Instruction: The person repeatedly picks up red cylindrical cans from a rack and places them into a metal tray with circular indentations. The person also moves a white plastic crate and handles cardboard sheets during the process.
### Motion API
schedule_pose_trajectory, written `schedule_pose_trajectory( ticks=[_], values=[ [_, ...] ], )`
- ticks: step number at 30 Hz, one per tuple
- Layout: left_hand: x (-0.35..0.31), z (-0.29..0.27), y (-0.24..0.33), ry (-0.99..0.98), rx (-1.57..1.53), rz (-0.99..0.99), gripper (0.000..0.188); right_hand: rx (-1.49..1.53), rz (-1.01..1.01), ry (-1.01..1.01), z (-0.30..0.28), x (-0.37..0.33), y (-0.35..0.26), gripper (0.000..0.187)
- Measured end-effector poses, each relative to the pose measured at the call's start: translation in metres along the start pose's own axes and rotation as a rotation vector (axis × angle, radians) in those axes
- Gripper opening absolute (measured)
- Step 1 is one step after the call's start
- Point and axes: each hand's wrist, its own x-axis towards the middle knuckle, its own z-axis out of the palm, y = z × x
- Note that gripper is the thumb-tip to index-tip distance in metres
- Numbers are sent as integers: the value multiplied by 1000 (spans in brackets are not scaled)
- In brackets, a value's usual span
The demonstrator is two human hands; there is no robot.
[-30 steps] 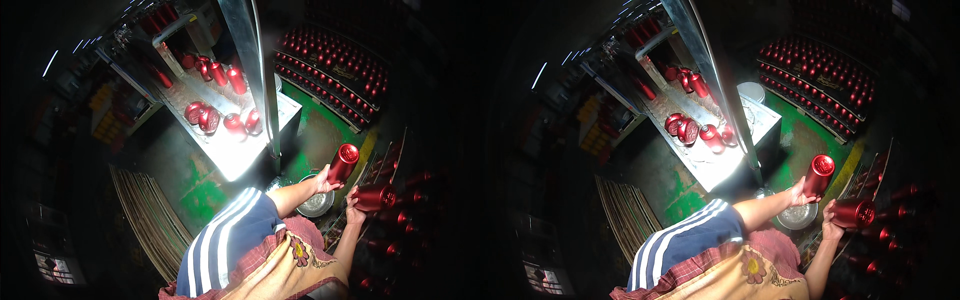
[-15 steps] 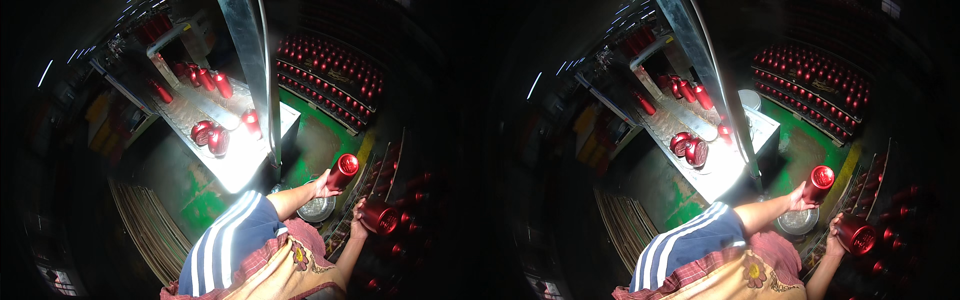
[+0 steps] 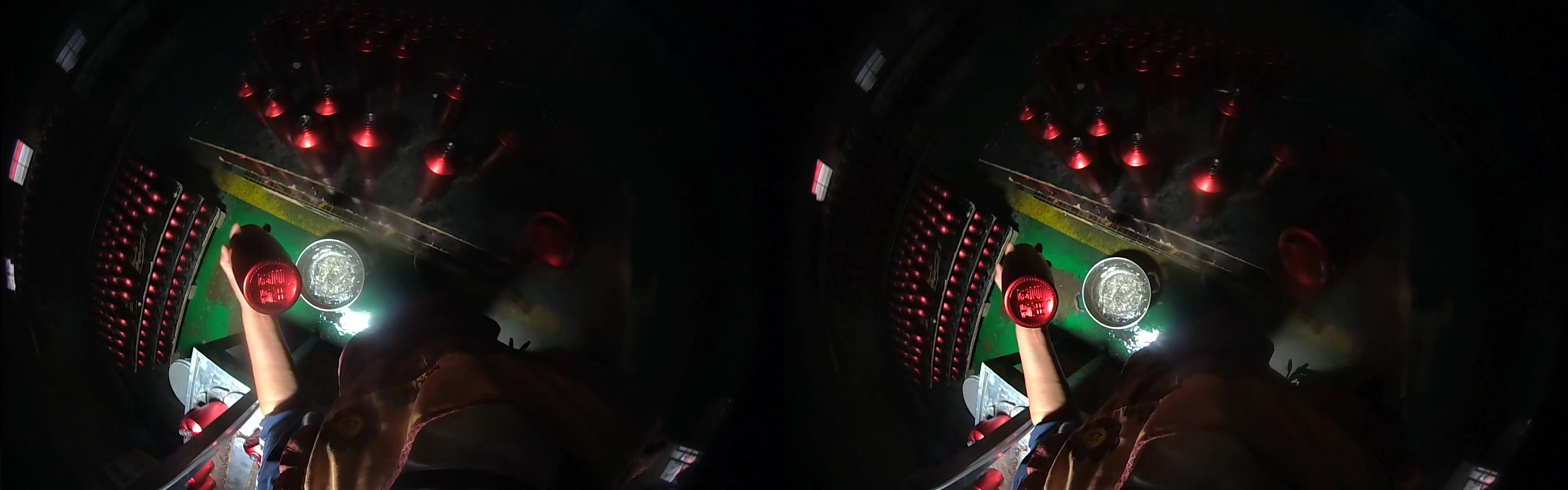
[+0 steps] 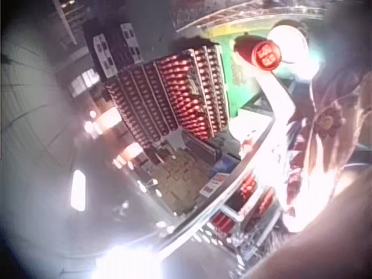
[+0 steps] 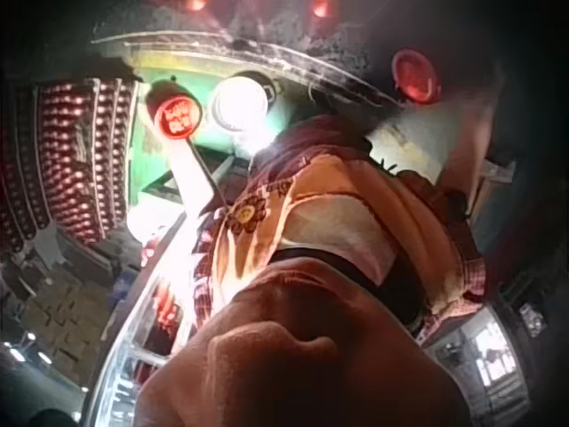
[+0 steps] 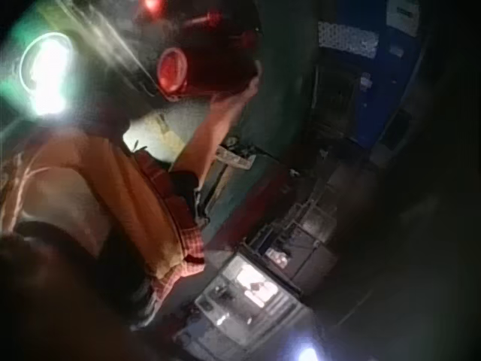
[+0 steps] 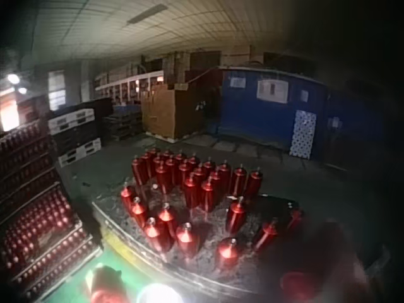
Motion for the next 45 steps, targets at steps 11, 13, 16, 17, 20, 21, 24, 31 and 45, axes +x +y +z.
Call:
schedule_pose_trajectory(
  ticks=[11, 13, 16, 17, 20, 21, 24, 31, 45],
  values=[
    [213, 298, -34, -258, 1153, 621, 37, -1234, -347, 369, -196, 199, -49, 38],
    [252, 302, -82, -419, 1228, 579, 40, -1189, -551, 192, -203, 248, -5, 35],
    [292, 288, -145, -410, 1683, 711, 48, -1217, -309, 82, -187, 294, 74, 36],
    [300, 281, -160, -378, 1776, 621, 49, -1038, -189, -16, -177, 303, 100, 37],
    [318, 267, -187, -471, 1918, 474, 53, -1273, -280, -172, -148, 325, 164, 43],
    [319, 262, -191, -466, 1907, 404, 53, -1172, -203, -202, -136, 330, 182, 45],
    [320, 252, -198, -510, 2066, 339, 48, -949, -153, -383, -113, 342, 223, 45],
    [297, 250, -180, -385, 1599, -153, 41, -986, -143, -600, -102, 333, 237, 53],
    [411, 282, -233, -715, 2232, 337, 70, -1060, 14, -694, 2, 457, 281, 57]
  ],
)
